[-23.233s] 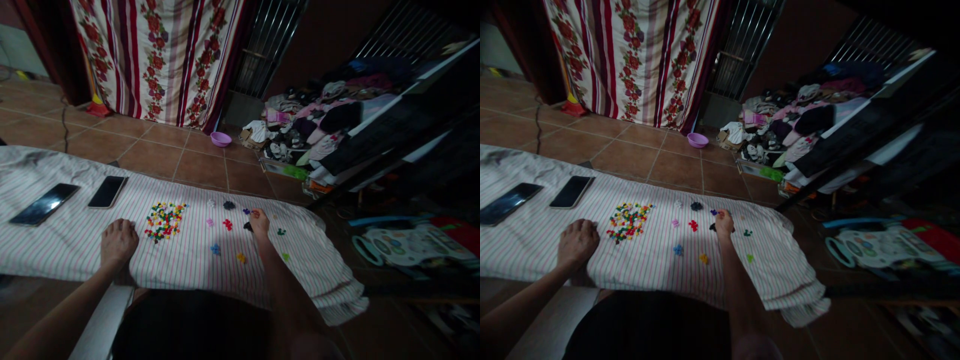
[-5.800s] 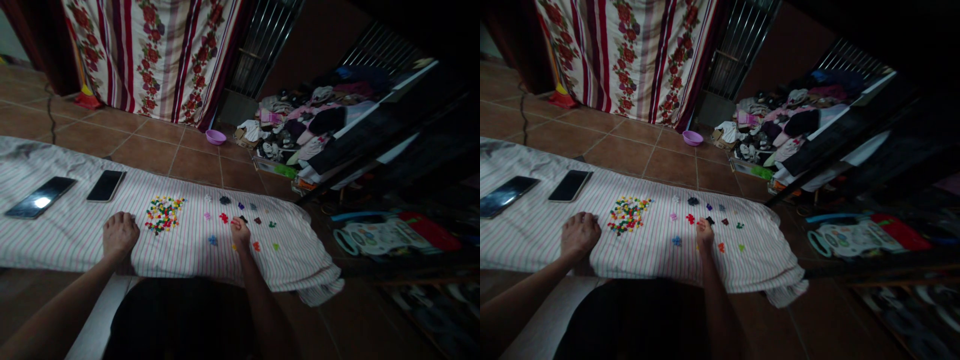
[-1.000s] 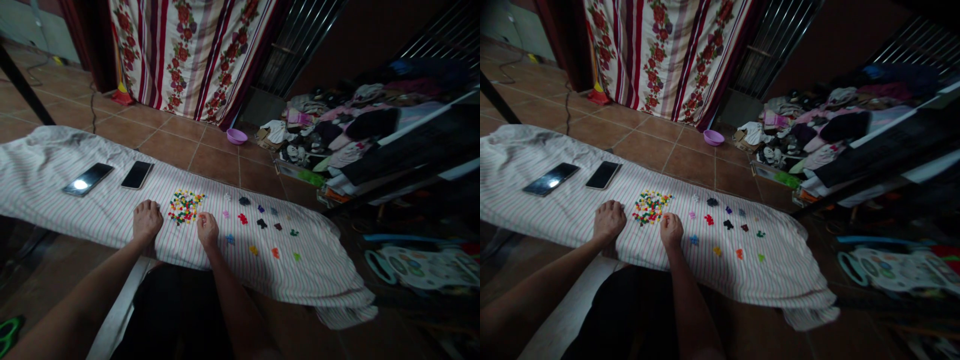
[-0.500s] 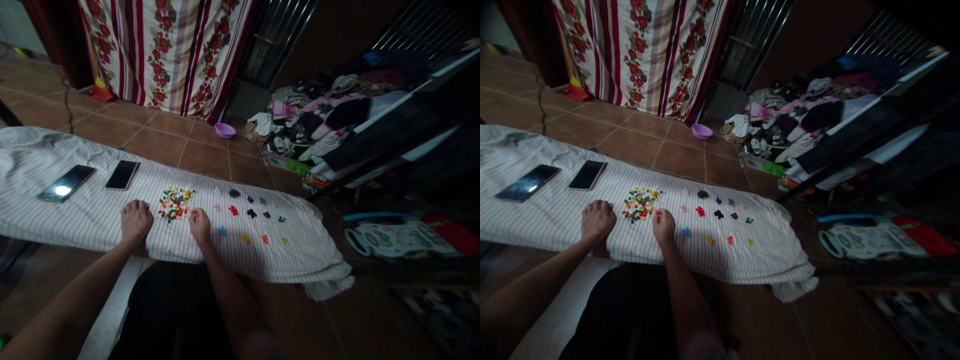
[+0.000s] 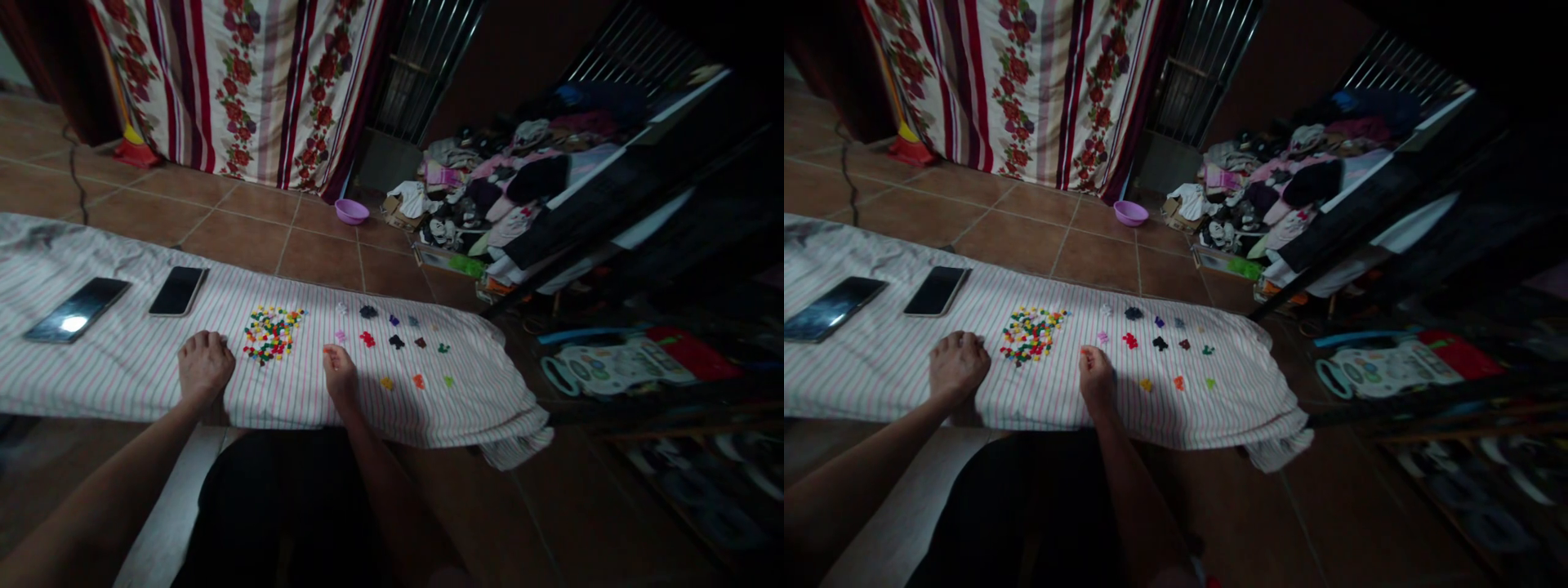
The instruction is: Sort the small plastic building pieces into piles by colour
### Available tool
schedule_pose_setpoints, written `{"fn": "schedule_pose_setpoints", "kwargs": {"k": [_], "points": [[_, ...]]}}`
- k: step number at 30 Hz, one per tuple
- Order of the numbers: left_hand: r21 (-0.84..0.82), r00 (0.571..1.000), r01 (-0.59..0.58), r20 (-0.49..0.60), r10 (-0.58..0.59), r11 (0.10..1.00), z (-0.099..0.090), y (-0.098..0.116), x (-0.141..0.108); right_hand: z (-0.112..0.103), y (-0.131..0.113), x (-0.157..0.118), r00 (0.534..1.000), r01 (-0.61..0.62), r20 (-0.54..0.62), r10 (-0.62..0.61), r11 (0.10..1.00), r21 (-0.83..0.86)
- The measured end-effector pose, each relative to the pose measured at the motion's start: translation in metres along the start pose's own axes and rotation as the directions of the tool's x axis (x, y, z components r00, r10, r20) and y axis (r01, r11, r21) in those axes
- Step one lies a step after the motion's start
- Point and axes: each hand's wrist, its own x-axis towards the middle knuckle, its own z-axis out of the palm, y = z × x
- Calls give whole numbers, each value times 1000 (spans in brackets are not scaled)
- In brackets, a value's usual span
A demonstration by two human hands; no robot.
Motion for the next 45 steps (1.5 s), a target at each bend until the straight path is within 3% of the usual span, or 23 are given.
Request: {"fn": "schedule_pose_setpoints", "kwargs": {"k": [14, 22, 29, 34, 45], "points": [[-38, 1000, -14, -24, 13, 999, -5, 2, -2, -51, 15, -3, 988, -97, -117, 97, 995, 1], [-53, 999, -8, -31, 7, 999, -7, 4, -4, -113, 50, -10, 952, -134, -291, 97, 985, -110], [-91, 999, -1, -37, -2, 996, -6, 4, -3, -166, 91, -9, 894, -268, -424, 147, 933, -242], [-61, 1000, 13, -19, -14, 998, -6, 4, -3, -177, 105, -9, 876, -325, -441, 193, 913, -247], [-43, 999, 6, -44, -8, 999, -2, 2, -2, -183, 115, -9, 894, -367, -383, 233, 872, -325]]}}
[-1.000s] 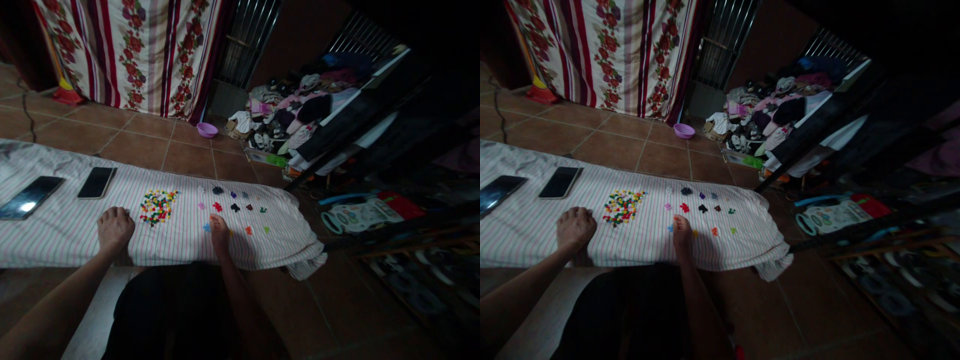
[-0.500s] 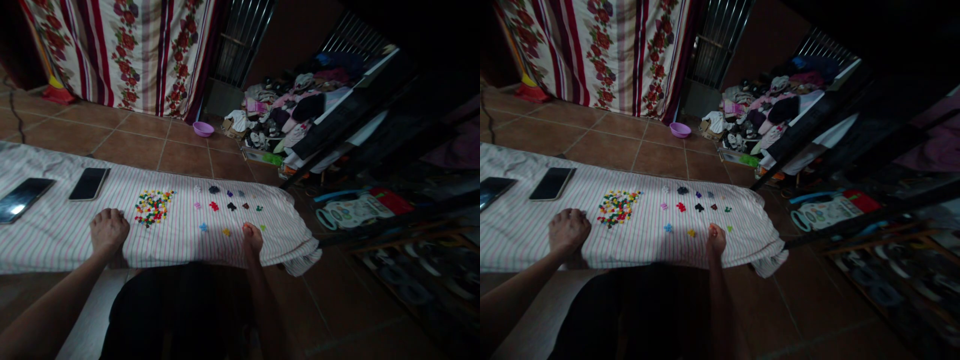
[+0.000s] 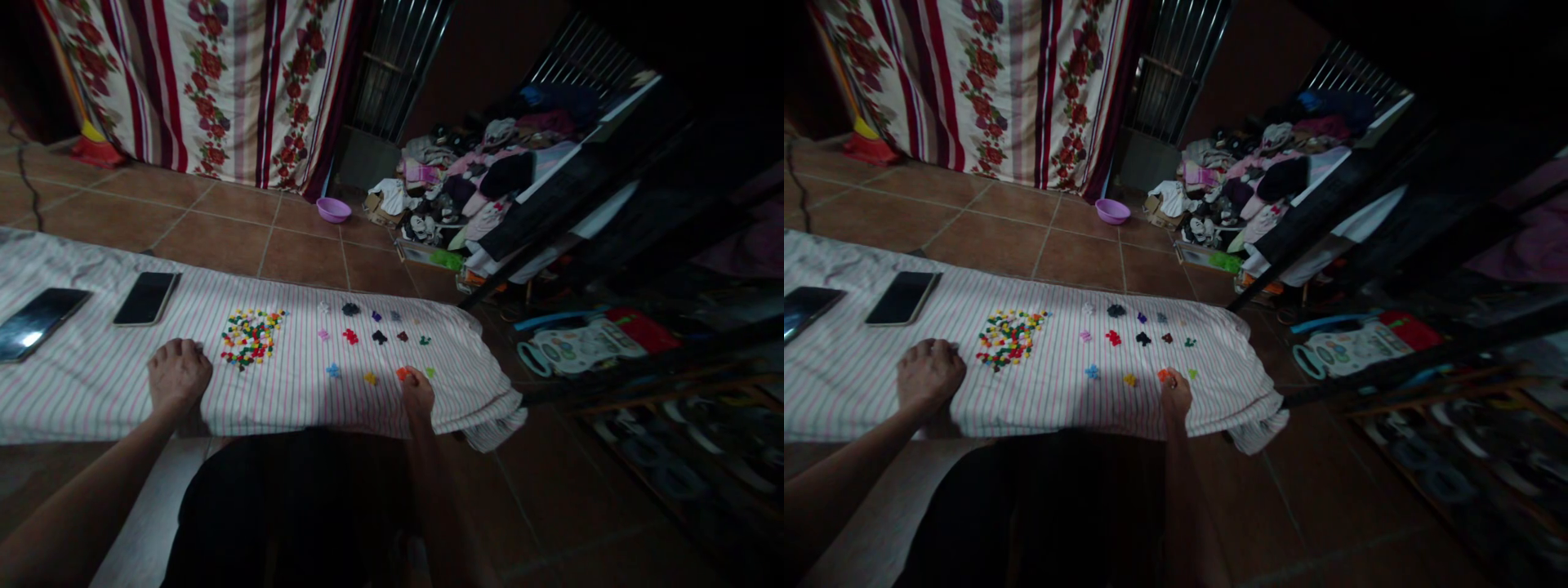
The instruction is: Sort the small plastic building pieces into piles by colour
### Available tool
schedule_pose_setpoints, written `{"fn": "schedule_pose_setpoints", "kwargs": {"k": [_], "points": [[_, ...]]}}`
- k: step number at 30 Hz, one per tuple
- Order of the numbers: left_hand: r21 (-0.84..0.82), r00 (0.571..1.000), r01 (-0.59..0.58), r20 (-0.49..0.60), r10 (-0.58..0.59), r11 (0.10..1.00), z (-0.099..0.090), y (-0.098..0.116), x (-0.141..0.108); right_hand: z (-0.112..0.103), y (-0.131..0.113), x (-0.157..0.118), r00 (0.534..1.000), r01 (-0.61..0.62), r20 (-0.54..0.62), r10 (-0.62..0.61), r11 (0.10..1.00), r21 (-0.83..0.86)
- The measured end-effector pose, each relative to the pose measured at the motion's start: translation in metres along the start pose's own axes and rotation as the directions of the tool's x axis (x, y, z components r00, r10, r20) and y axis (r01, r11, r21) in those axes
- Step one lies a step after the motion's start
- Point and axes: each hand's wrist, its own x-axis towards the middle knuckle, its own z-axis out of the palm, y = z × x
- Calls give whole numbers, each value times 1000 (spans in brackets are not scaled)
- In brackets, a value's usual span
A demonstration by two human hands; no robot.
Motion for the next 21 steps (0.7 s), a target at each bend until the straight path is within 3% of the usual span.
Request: {"fn": "schedule_pose_setpoints", "kwargs": {"k": [8, 12, 21], "points": [[17, 1000, -10, 10, 9, 1000, -3, 2, 0, -3, 14, 3, 989, 83, 127, -81, 997, -8], [14, 1000, 0, 0, 0, 1000, -4, 2, 0, -3, 12, 4, 979, 174, 122, -166, 983, -58], [51, 999, -44, -16, 45, 998, -2, 0, 0, 0, 5, 9, 970, 216, 130, -206, 974, -72]]}}
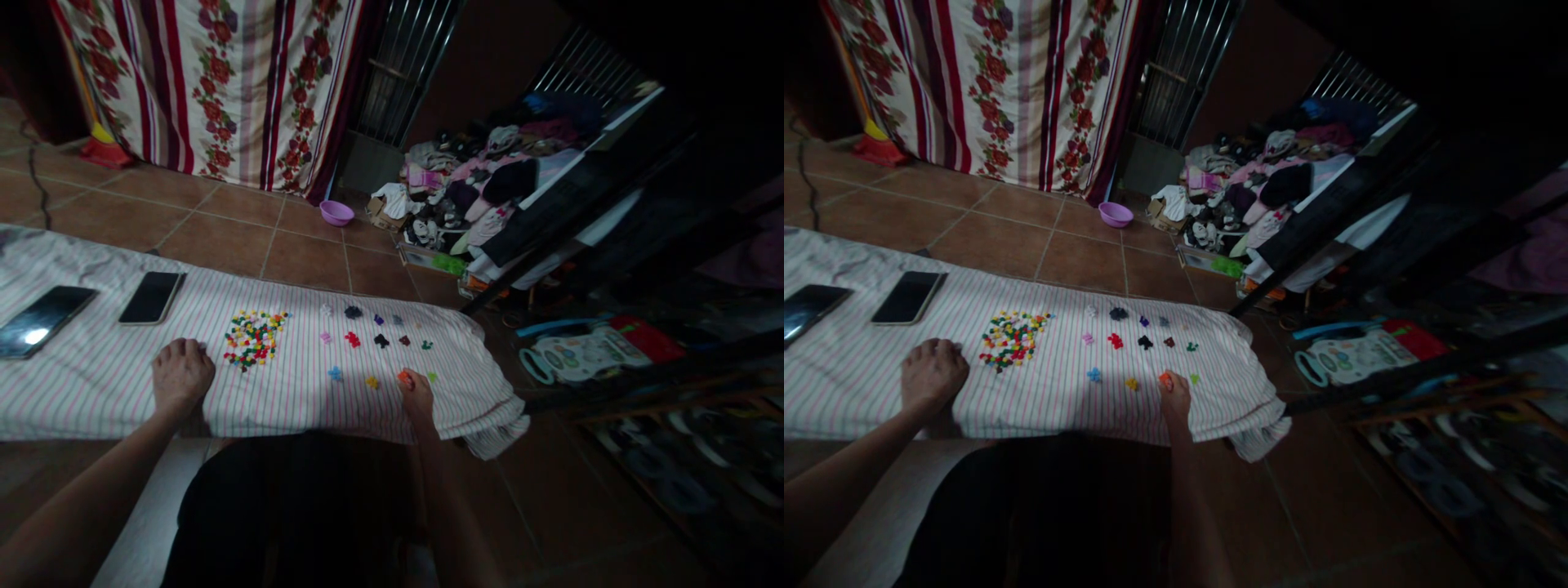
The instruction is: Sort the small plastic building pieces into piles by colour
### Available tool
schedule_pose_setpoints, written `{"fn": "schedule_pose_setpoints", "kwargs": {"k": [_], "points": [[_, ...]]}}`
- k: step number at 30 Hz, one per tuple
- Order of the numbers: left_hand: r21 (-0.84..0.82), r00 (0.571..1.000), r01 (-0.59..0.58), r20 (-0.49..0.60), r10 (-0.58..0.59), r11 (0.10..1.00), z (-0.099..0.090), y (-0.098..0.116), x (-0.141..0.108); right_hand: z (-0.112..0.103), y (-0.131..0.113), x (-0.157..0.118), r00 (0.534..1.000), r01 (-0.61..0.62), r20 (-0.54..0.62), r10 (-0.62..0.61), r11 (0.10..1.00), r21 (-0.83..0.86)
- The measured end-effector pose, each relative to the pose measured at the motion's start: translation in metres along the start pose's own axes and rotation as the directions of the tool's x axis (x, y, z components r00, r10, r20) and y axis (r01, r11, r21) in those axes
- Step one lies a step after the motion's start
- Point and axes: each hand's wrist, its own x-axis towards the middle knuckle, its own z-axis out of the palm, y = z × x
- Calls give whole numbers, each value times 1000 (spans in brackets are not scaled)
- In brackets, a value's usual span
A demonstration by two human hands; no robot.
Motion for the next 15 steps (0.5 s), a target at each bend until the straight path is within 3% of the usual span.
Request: {"fn": "schedule_pose_setpoints", "kwargs": {"k": [15], "points": [[-22, 1000, 18, 18, -17, 1000, 2, 0, 0, 3, -4, 5, 999, 36, -24, -36, 999, 17]]}}
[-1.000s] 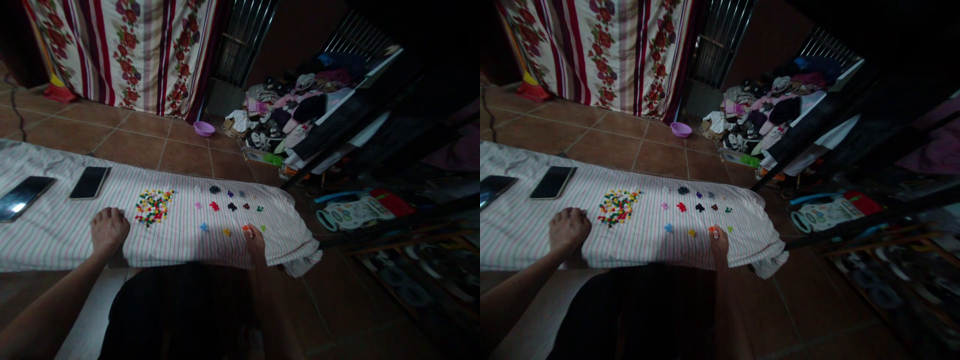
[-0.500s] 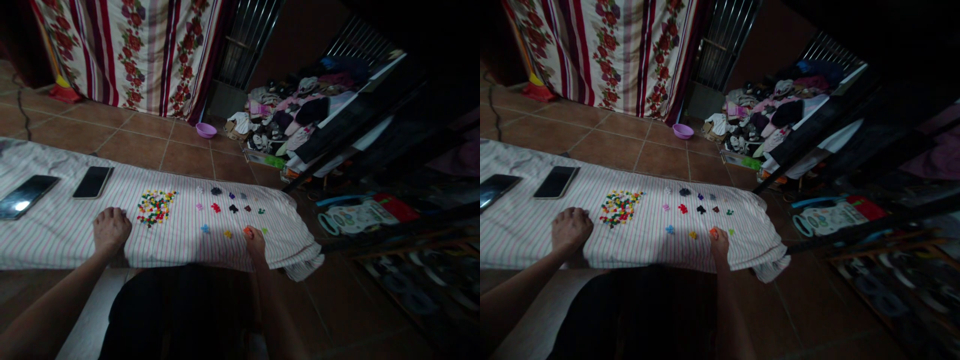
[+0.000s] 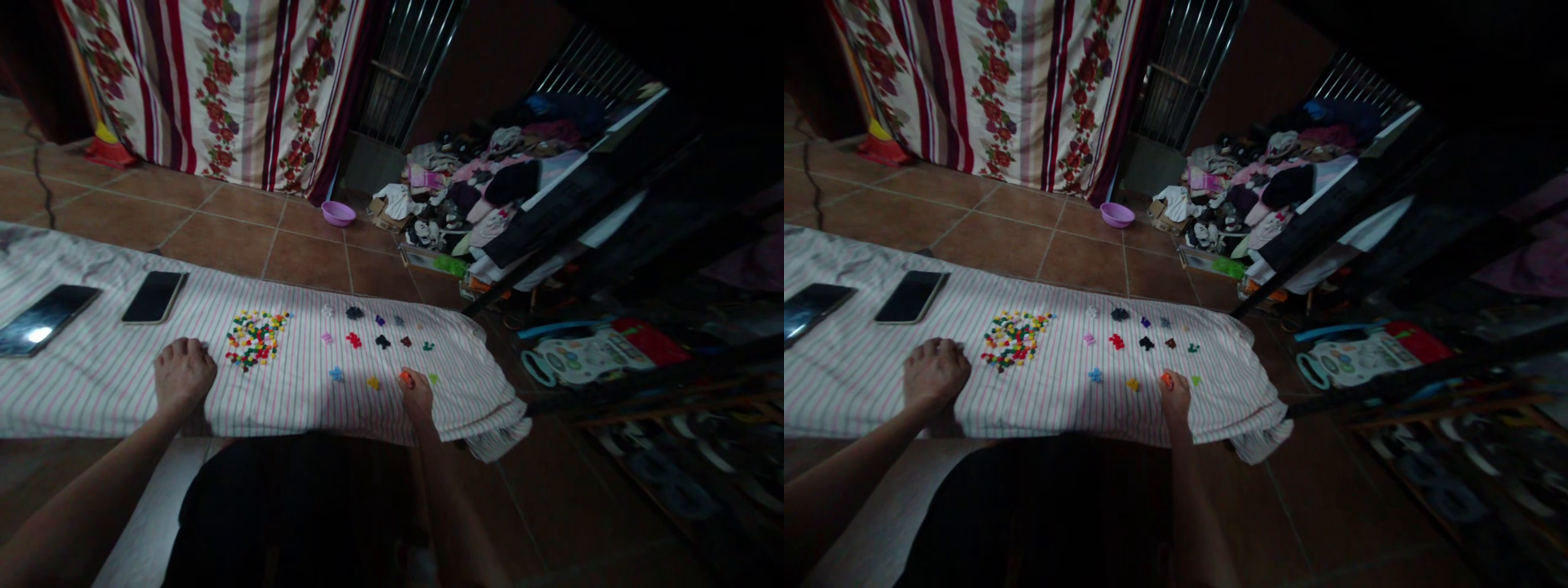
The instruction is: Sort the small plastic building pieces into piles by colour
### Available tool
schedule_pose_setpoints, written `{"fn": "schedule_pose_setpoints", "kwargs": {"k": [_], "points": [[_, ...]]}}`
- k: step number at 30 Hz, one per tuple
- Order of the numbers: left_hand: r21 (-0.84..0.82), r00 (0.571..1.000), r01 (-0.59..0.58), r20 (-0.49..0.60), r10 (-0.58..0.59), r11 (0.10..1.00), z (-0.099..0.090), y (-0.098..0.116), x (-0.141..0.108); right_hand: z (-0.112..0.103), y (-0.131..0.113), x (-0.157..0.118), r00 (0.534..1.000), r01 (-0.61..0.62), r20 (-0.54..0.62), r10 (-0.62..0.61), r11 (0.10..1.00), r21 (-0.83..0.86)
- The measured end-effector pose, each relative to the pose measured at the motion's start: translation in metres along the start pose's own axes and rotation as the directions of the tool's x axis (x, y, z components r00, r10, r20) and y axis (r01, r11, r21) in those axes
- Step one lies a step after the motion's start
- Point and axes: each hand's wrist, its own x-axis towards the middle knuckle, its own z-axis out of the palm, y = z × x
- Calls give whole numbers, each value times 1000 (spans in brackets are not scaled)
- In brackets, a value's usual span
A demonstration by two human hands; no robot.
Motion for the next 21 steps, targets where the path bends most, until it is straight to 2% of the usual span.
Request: {"fn": "schedule_pose_setpoints", "kwargs": {"k": [10, 15, 21], "points": [[5, 1000, 10, 10, -10, 1000, -1, 1, 0, -1, -1, 6, 1000, 15, 26, -15, 1000, -5], [9, 1000, 9, 30, -9, 1000, -2, 0, 2, -1, 0, 7, 997, 71, 28, -71, 997, 5], [-11, 998, 19, 59, -18, 1000, 0, 0, 3, -5, -6, 6, 991, 122, -42, -123, 992, -19]]}}
